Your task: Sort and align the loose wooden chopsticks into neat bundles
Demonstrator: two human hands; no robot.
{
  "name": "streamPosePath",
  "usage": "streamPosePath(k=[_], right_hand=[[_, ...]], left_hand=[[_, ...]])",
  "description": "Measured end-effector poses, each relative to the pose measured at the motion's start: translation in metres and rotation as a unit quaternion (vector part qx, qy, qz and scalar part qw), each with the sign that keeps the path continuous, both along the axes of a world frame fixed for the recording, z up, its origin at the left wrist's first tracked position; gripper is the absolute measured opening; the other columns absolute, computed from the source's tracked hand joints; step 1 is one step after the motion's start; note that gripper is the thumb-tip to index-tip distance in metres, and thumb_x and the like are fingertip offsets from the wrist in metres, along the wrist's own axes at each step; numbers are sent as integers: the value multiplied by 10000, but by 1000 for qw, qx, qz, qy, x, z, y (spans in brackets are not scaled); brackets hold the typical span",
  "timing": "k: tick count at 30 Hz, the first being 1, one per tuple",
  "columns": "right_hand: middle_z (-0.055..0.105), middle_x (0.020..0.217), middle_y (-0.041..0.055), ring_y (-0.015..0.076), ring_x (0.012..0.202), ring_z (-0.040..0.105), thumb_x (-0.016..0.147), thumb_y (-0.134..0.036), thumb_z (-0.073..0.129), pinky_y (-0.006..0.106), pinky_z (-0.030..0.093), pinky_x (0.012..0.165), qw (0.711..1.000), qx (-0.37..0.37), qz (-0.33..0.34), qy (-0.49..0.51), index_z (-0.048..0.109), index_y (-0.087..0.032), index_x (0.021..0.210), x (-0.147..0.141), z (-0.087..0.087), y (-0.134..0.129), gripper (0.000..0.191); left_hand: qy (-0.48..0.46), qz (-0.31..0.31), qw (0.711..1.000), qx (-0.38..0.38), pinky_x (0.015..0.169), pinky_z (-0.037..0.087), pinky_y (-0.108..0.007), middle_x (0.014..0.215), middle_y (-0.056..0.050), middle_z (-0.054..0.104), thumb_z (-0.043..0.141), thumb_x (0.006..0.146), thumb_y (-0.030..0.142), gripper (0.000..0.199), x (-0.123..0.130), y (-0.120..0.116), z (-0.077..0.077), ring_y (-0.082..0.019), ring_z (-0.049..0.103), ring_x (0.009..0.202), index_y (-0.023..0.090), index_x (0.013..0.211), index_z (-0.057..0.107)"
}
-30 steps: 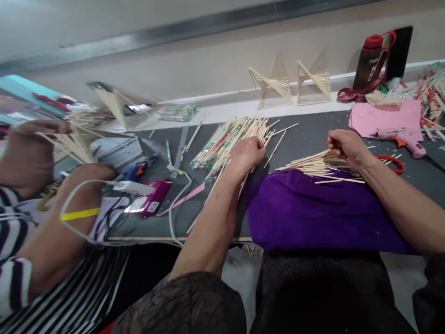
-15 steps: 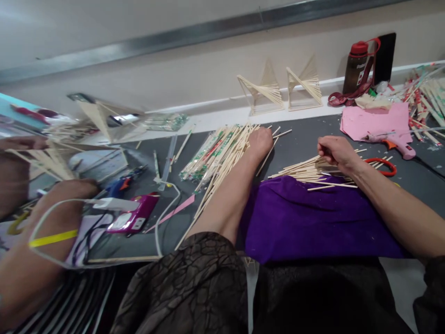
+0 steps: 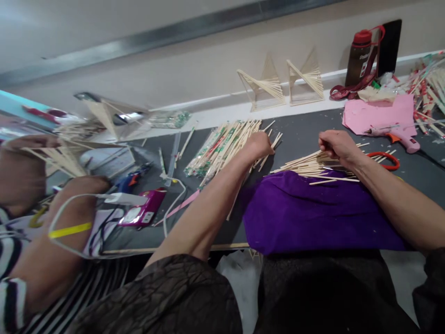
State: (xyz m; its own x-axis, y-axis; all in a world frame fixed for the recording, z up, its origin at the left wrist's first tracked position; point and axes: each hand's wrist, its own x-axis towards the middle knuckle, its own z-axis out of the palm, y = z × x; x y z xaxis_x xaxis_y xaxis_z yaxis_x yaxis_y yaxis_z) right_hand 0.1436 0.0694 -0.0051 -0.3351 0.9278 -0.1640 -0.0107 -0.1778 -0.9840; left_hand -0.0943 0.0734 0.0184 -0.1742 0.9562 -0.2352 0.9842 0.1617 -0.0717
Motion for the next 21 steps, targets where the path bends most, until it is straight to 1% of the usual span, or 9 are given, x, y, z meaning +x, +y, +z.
streamPosePath(k=[2, 4, 8, 12, 15, 17, 18, 20, 21], right_hand=[[519, 520, -28, 17, 356, 368, 764, -235, 572, 151, 178, 322, 1000, 3, 3, -3, 541, -147, 613, 0, -1, 0, 178], [518, 522, -27, 18, 360, 368, 766, -237, 569, 153, 173, 321, 1000, 6, 6, 0, 541, -149, 614, 0, -1, 1, 177], [508, 521, -26, 18, 362, 363, 772, -223, 553, 155, 169, 320, 1000, 9, 5, 1, 532, -150, 608, 1, -1, 1, 181], [503, 529, -23, 16, 357, 360, 794, -220, 523, 152, 173, 321, 1000, 16, 10, 2, 527, -148, 606, 1, 1, 0, 201], [507, 530, -20, 16, 353, 364, 795, -211, 521, 149, 175, 322, 1000, 13, 3, -4, 530, -143, 608, 1, 2, 0, 199], [509, 523, -21, 17, 349, 361, 793, -201, 523, 149, 178, 321, 1000, 7, -2, -7, 529, -142, 607, 0, 4, 0, 195], [507, 519, -22, 17, 348, 360, 794, -199, 525, 149, 179, 321, 1000, 3, -2, -5, 527, -142, 607, 0, 5, -1, 196], [502, 513, -26, 17, 345, 358, 803, -198, 523, 148, 177, 319, 1000, -8, 3, 4, 524, -142, 610, 0, 6, -2, 201], [502, 516, -27, 17, 345, 358, 809, -201, 522, 148, 174, 318, 1000, -14, 7, 10, 525, -142, 616, 0, 6, -2, 202]], left_hand=[[-9, 6, 1000, 11, 741, 457, -313, 924, -165, 724, 662, 715, 271, 314, -2, -1, -14, -266, 658, 889, 89, 954, 754], [-28, 12, 999, 21, 716, 455, -323, 880, -161, 721, 658, 708, 268, 292, -7, -1, -20, -272, 659, 860, 100, 925, 757], [-58, 17, 997, 37, 698, 439, -326, 779, -131, 698, 643, 679, 197, 187, -16, -2, -22, -253, 645, 801, 132, 822, 744], [-75, 18, 995, 67, 684, 412, -330, 658, -101, 631, 652, 593, 114, 54, -20, -5, -26, -245, 614, 758, 163, 613, 666], [-141, 38, 984, 101, 630, 381, -317, 525, -35, 525, 665, 515, 63, 159, -23, -6, -26, -209, 565, 644, 188, 490, 570], [-240, 71, 959, 130, 564, 355, -286, 468, 5, 466, 659, 512, 48, 186, -25, -7, -19, -151, 498, 531, 186, 468, 540], [-312, 90, 935, 145, 524, 338, -266, 459, 20, 456, 659, 522, 52, 168, -26, -7, -13, -120, 457, 482, 178, 491, 552], [-472, 119, 856, 171, 449, 300, -221, 470, 38, 469, 668, 544, 63, 127, -22, -9, 3, -73, 389, 418, 158, 606, 610], [-544, 121, 809, 185, 421, 281, -199, 488, 45, 484, 679, 541, 58, 184, -19, -11, 12, -56, 373, 405, 147, 698, 640]])
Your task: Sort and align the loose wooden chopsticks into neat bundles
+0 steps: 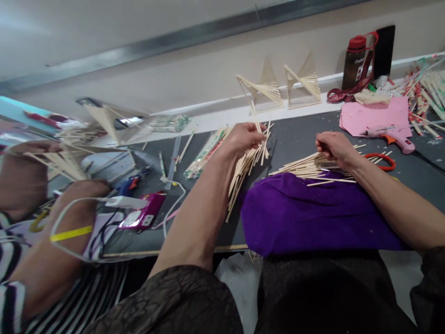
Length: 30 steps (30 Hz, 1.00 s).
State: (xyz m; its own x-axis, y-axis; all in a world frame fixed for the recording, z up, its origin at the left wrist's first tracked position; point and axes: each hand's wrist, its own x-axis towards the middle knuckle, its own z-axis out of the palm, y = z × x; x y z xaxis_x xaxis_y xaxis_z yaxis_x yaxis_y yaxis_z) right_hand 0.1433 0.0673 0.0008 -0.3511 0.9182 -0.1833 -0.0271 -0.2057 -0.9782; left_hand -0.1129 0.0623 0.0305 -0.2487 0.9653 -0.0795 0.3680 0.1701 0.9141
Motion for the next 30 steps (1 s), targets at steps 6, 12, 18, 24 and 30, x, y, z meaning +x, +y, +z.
streamPosePath(k=[6, 12, 18, 24, 30], right_hand=[[544, 575, -20, 17, 368, 384, 834, -196, 524, 150, 181, 314, 999, -13, 36, 28, 555, -137, 678, 1, -3, -1, 170], [573, 619, -10, 15, 379, 382, 812, -76, 509, 154, 178, 330, 998, -39, 55, 8, 612, -118, 777, 0, -1, -1, 117], [518, 558, -23, 18, 385, 353, 854, -212, 574, 153, 181, 343, 996, -17, 88, -24, 598, -115, 691, -1, 4, -6, 192], [423, 417, -71, 27, 357, 293, 773, -112, 607, 170, 184, 368, 988, -8, 142, -63, 545, -136, 615, -3, 5, -12, 171], [490, 498, -48, 59, 467, 395, 724, -174, 643, 195, 263, 460, 964, 172, 59, -191, 578, -144, 603, -9, -5, -11, 141]], left_hand=[[-242, -7, 970, 16, 360, 271, -110, 560, 34, 550, 674, 600, 31, 247, 46, -11, 22, -6, 395, 400, 107, 834, 660], [-349, 28, 937, 8, 339, 254, -94, 566, 48, 561, 763, 611, 113, 179, 80, -19, -9, 11, 401, 388, 122, 752, 653], [-357, 68, 931, 37, 324, 233, -105, 493, 84, 503, 834, 544, 196, 271, 89, -19, -32, 13, 372, 362, 129, 660, 598], [-360, 82, 927, 62, 337, 295, -127, 520, 80, 538, 849, 531, 256, 322, 92, -21, -45, -13, 452, 390, 147, 707, 603], [-322, 55, 945, -1, 360, 348, -140, 572, 54, 585, 831, 577, 332, 331, 93, -28, -42, -30, 505, 423, 150, 716, 593]])
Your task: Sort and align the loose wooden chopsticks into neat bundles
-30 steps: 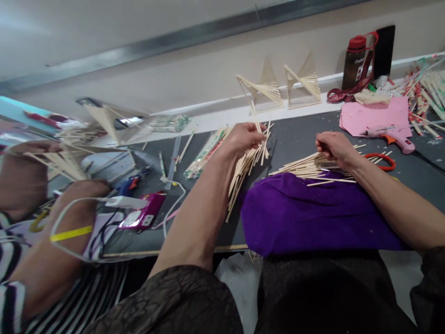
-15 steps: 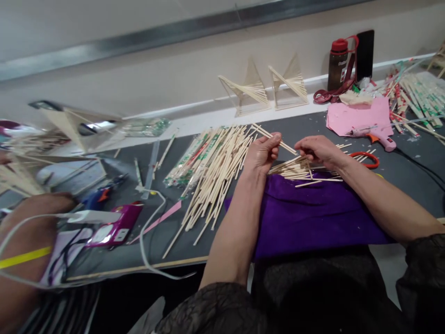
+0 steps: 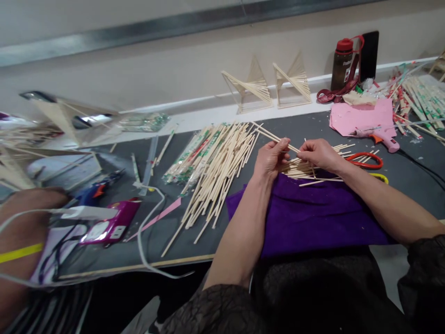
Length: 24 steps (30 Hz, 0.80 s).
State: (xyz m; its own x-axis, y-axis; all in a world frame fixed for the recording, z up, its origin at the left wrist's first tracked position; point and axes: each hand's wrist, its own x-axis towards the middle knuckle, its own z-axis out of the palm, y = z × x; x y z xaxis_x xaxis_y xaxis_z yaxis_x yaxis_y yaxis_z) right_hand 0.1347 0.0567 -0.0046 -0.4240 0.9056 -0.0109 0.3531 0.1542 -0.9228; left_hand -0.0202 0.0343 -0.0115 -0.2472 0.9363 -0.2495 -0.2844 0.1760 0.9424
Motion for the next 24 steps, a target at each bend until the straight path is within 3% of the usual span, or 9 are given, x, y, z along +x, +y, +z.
streamPosePath(k=[2, 4, 11, 17, 22, 24], right_hand=[[528, 542, -33, 73, 539, 444, 705, -175, 656, 197, 286, 505, 996, 75, -10, -44, 602, -144, 597, -2, -2, 0, 125], [541, 555, -26, 78, 561, 457, 697, -180, 659, 199, 291, 515, 994, 93, -12, -57, 612, -145, 591, -2, -2, -1, 122], [473, 461, -57, 42, 388, 322, 731, -184, 613, 197, 229, 399, 991, -113, 10, 74, 603, -139, 647, 0, 0, -1, 96], [504, 484, -48, 31, 410, 372, 682, -146, 675, 165, 254, 391, 995, -58, -9, 86, 616, -133, 643, 0, -3, -2, 73], [508, 452, -36, 22, 339, 318, 730, -163, 650, 164, 182, 337, 975, -188, 25, 112, 597, -133, 601, 3, 1, 2, 143], [548, 482, -16, 21, 340, 339, 726, -152, 660, 159, 182, 328, 971, -208, 32, 111, 597, -130, 591, 5, 2, 4, 150]], left_hand=[[12, -8, 1000, -6, 352, 341, -142, 557, 46, 584, 835, 569, 328, 337, -2, -1, 0, -31, 499, 416, 143, 672, 574], [17, -4, 1000, 2, 362, 355, -142, 551, 40, 587, 839, 561, 314, 333, -3, 0, -2, -37, 518, 435, 135, 655, 575], [-16, 40, 998, 56, 398, 390, -137, 609, 41, 609, 790, 659, 291, 217, -2, 0, 0, -42, 562, 504, 163, 772, 656], [-12, 44, 997, 67, 418, 400, -154, 678, 21, 644, 719, 755, 271, 102, 0, 0, 1, -39, 557, 516, 187, 786, 670], [11, 28, 995, 94, 441, 403, -161, 685, 15, 646, 716, 757, 260, 93, 0, -1, 0, -36, 551, 514, 176, 787, 690], [28, 18, 994, 106, 454, 409, -164, 703, 7, 655, 725, 748, 279, 127, 0, -3, 0, -39, 559, 528, 174, 814, 700]])
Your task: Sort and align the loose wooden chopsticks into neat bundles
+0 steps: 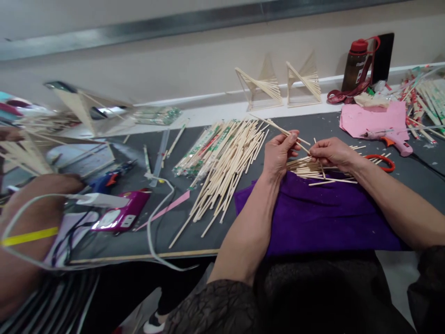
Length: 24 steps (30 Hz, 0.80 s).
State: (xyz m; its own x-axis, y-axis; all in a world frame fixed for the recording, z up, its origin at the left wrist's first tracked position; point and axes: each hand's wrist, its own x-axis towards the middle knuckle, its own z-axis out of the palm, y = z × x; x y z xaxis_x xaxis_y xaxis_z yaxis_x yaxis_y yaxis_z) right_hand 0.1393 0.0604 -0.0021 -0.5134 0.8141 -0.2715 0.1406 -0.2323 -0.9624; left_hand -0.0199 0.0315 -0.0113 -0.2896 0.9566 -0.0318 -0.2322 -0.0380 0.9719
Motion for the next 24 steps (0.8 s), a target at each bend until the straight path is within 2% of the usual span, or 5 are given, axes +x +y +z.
streamPosePath(k=[7, 12, 19, 24], right_hand=[[489, 430, -31, 26, 330, 298, 723, -128, 677, 173, 153, 334, 999, -8, 39, -9, 602, -135, 585, 0, 6, -2, 157], [457, 412, -42, 30, 329, 261, 702, -82, 619, 183, 136, 336, 1000, 16, 1, -5, 608, -147, 581, -2, 5, -2, 138], [490, 487, -35, 10, 343, 234, 669, -58, 572, 157, 136, 318, 994, -60, 18, 88, 605, -128, 635, -6, 8, -8, 85], [511, 544, -45, -6, 358, 220, 691, -68, 552, 132, 143, 330, 982, -75, 15, 172, 596, -123, 707, -7, 17, -15, 71]], left_hand=[[8, -43, 997, 64, 483, 435, -181, 736, -6, 662, 720, 756, 286, 141, 3, -3, -2, -39, 548, 525, 179, 847, 716], [15, -37, 997, 68, 495, 439, -181, 722, 2, 654, 702, 778, 287, 112, 4, -4, 1, -41, 550, 530, 186, 826, 705], [6, -6, 997, 73, 496, 441, -198, 767, 1, 660, 681, 811, 298, 78, -2, -5, 8, -40, 553, 518, 225, 818, 709], [-30, 28, 998, 51, 468, 433, -162, 744, 7, 648, 657, 834, 362, 151, -10, -4, 18, -48, 568, 554, 251, 925, 705]])
